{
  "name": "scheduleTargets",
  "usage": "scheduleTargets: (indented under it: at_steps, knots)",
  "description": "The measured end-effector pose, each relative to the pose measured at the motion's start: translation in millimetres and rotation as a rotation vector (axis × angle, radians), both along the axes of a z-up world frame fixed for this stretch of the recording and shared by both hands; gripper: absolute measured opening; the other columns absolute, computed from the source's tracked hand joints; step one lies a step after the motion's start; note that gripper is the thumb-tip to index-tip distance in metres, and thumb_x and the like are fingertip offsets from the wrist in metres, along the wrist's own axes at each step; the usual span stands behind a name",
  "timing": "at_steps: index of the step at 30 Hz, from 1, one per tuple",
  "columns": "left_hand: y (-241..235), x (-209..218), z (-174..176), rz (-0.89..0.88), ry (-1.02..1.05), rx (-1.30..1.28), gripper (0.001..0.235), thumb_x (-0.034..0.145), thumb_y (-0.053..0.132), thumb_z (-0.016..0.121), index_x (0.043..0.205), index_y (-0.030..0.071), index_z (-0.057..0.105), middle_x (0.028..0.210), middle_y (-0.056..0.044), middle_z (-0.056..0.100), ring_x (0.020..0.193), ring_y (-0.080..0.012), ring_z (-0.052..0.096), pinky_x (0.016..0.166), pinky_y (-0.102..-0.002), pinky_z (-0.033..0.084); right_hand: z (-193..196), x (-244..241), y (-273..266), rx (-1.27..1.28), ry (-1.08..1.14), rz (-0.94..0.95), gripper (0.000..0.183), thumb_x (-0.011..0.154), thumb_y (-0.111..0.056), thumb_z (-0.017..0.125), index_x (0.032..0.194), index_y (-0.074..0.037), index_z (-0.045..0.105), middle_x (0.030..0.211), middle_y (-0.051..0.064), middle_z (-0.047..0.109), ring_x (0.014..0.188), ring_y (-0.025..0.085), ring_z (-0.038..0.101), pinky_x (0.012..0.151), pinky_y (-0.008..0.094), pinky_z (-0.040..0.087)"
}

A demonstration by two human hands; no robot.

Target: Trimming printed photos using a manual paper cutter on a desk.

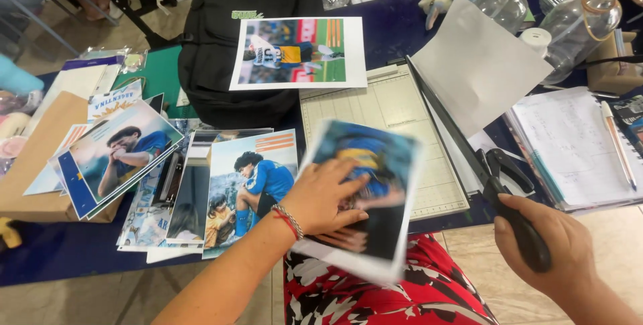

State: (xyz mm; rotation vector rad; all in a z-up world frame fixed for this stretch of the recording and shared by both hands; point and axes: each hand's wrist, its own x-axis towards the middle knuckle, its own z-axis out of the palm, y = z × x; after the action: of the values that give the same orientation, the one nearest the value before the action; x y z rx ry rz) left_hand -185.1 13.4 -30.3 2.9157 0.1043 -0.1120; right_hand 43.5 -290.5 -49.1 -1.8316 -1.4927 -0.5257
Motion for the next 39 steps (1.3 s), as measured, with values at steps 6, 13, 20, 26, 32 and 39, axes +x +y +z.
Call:
scheduleTargets:
  at_steps: [6,13,20,26,32,39]
  knots:
    - [-11,3,-3,0.292,0.015,0.255,0.092,0.092,0.083,0.030,0.147,0.012,0.051,0.121,-0.013,0.058,0.109,-0.0304,0.054,0.093,-0.047,0.039,3,-1,1,0.021,0.003,0.020,0.034,0.091,-0.009,0.075,0.121,0.005,0.068,0.110,0.013,0.075,0.076,0.024,0.070,0.070,0.037,0.056]
    - [-11,24,-30,0.084,-0.189,0.087,0.056,0.100,0.050,0.051,0.146,0.018,0.054,0.155,-0.020,0.044,0.144,-0.0414,0.038,0.118,-0.066,0.022,6,-1,1,0.002,-0.008,0.004,0.034,0.089,-0.012,0.075,0.120,0.002,0.069,0.107,0.011,0.076,0.076,0.022,0.071,0.071,0.036,0.057]
    - [13,37,-18,0.012,-0.101,-0.014,0.058,0.097,0.044,0.058,0.150,0.021,0.049,0.158,-0.018,0.041,0.147,-0.0410,0.034,0.118,-0.073,0.014,18,1,4,-0.009,0.016,0.004,0.035,0.088,-0.012,0.077,0.119,0.004,0.069,0.109,0.012,0.075,0.073,0.023,0.069,0.070,0.036,0.056]
    - [-1,104,-6,0.054,-0.169,-0.062,0.086,0.093,0.065,0.051,0.149,-0.001,0.044,0.156,-0.022,0.043,0.147,-0.0362,0.036,0.122,-0.053,0.025,21,-6,4,-0.016,0.105,-0.042,0.033,0.088,-0.010,0.076,0.117,0.004,0.071,0.104,0.015,0.076,0.066,0.024,0.064,0.066,0.035,0.051]
    - [-4,174,-22,0.152,-0.017,0.005,0.133,0.069,0.094,0.053,0.156,-0.004,0.026,0.169,-0.024,0.014,0.157,-0.0407,0.008,0.123,-0.061,0.010,27,-17,6,-0.030,0.126,-0.128,0.030,0.088,-0.008,0.078,0.115,0.004,0.073,0.103,0.016,0.076,0.073,0.026,0.068,0.073,0.037,0.055]
    - [-2,170,-11,0.188,0.095,0.079,0.142,0.061,0.100,0.056,0.158,0.001,0.027,0.169,-0.019,0.014,0.157,-0.0404,0.009,0.117,-0.070,0.015,31,-23,9,-0.030,0.168,-0.131,0.028,0.089,-0.007,0.075,0.113,0.007,0.072,0.104,0.018,0.076,0.079,0.029,0.071,0.078,0.038,0.057]
